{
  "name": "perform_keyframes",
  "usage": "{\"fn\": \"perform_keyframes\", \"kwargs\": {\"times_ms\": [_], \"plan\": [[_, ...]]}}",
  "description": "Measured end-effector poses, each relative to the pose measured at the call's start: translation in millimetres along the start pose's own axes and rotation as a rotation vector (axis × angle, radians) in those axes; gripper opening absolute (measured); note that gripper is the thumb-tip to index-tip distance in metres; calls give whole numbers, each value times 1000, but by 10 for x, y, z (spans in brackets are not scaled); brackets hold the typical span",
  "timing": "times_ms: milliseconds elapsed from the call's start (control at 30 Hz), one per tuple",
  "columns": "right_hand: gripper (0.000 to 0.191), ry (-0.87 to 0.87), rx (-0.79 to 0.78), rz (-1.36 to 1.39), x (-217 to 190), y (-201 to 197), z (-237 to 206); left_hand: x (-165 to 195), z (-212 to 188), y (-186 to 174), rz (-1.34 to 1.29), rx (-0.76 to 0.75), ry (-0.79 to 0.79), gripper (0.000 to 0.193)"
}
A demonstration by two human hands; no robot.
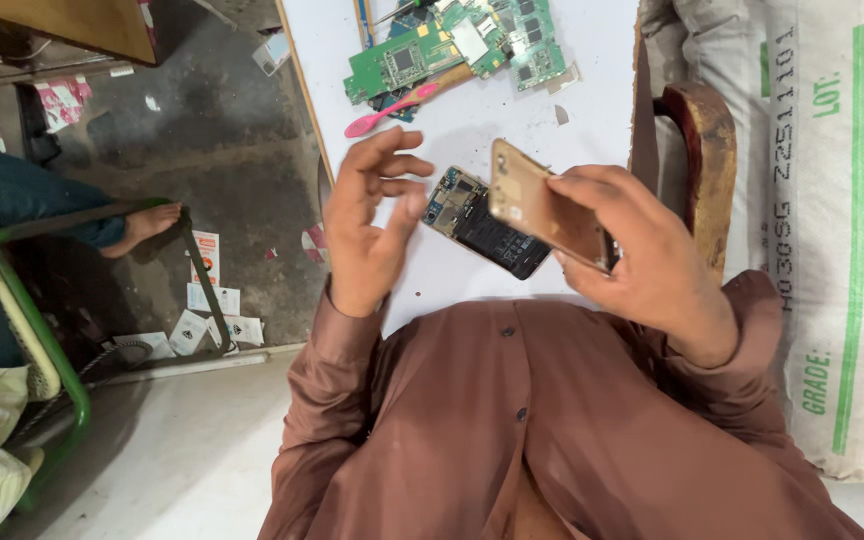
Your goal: The person holds a gold smartphone and repeatedly presses along the edges and corners to seat the back cover. They rotate the device to check alignment and then use a green screwdriver to tighten screws on the bottom edge.
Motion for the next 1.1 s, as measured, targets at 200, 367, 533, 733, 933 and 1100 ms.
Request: {"fn": "perform_keyframes", "kwargs": {"times_ms": [200, 367, 533, 733, 933, 1100], "plan": [[58, 73, -107, 82, 81, 48, -10, 184, -22, -91, 348, -19, 88, 25], [55, 27, -314, 306, 131, 275, 7, 257, -10, -23, 259, -300, 107, 42], [50, 225, -560, 775, 227, 462, 36, 112, -8, -29, 60, -388, -74, 33], [63, 356, -650, 1112, 283, 492, 36, -91, -52, -94, -67, -369, -235, 27], [65, 466, -783, 1367, 383, 642, 103, -154, -45, -110, -177, -318, -343, 30], [60, 573, -672, 1100, 478, 715, 3, -222, -84, -157, -181, -248, -461, 30]]}}
Point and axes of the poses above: each hand's wrist, its own z-axis towards the middle knuckle, its own y-axis out of the palm, x = y × z, the point moved 3 cm from there along z, towards the middle knuckle, and after that the axes turned 7 degrees about -z, right-handed, at the moved point
